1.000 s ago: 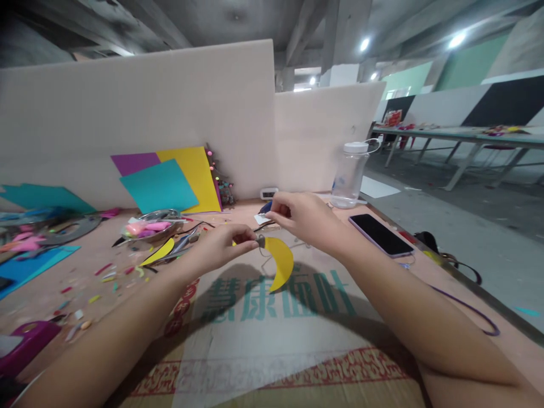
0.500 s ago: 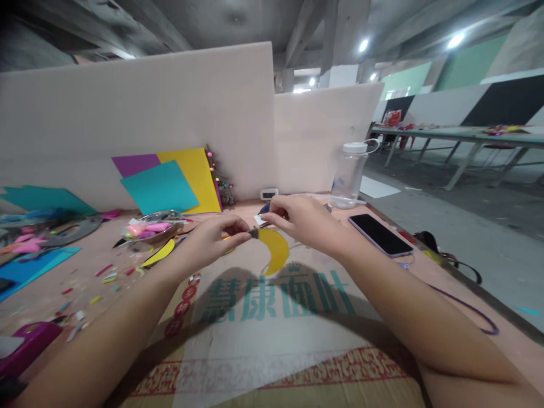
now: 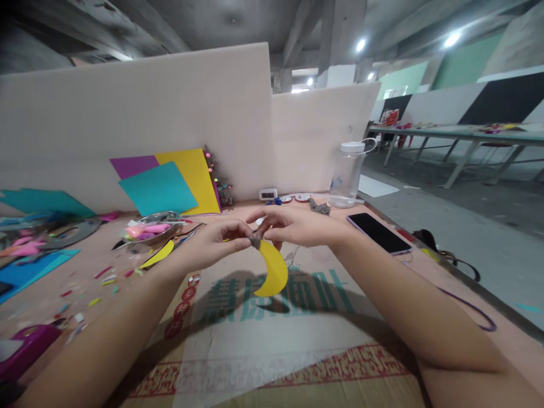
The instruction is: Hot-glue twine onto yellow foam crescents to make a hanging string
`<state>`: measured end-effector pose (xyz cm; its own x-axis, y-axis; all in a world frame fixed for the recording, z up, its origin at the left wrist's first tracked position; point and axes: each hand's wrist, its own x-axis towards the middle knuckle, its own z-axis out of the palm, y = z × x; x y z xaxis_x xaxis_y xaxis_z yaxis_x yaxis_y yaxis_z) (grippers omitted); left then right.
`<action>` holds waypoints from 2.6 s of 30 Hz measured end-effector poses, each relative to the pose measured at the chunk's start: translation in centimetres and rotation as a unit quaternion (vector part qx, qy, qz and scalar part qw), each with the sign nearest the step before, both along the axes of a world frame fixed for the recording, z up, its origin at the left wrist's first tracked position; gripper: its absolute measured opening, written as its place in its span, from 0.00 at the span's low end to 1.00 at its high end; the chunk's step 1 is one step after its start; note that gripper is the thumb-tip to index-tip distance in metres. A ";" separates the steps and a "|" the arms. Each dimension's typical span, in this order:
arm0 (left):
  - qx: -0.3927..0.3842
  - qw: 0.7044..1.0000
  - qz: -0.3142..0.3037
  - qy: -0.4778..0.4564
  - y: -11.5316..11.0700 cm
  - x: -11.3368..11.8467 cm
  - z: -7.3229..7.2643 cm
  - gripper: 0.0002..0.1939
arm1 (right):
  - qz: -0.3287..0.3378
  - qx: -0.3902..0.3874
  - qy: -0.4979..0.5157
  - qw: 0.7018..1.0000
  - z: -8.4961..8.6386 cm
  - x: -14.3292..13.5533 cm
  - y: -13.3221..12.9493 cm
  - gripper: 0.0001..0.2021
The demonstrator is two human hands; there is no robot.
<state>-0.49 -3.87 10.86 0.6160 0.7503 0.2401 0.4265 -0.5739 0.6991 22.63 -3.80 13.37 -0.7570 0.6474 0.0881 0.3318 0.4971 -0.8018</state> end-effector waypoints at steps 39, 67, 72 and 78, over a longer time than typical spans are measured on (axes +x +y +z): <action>0.004 0.994 0.087 -0.071 0.8 -1.1 0.0 0.16 | -0.164 0.210 -0.095 0.959 0.4 -0.5 -1.1 0.12; -0.064 0.991 0.004 -0.118 0.7 -0.7 0.1 0.12 | -0.177 0.215 -0.026 0.960 -0.8 -1.4 -0.3 0.12; -0.087 0.987 0.043 -0.130 0.5 -0.9 0.1 0.15 | -0.256 0.228 0.044 0.938 -0.2 -1.2 -0.6 0.10; -0.086 0.985 0.050 -0.138 0.7 -0.8 -0.1 0.17 | -0.239 0.287 0.047 0.927 0.0 -1.9 -2.1 0.06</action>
<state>-1.31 -3.22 10.81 0.4652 0.8484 0.2526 0.2552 -0.4017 0.8795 20.76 -5.86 13.33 -0.3683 0.7329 0.5721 0.5658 0.6649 -0.4876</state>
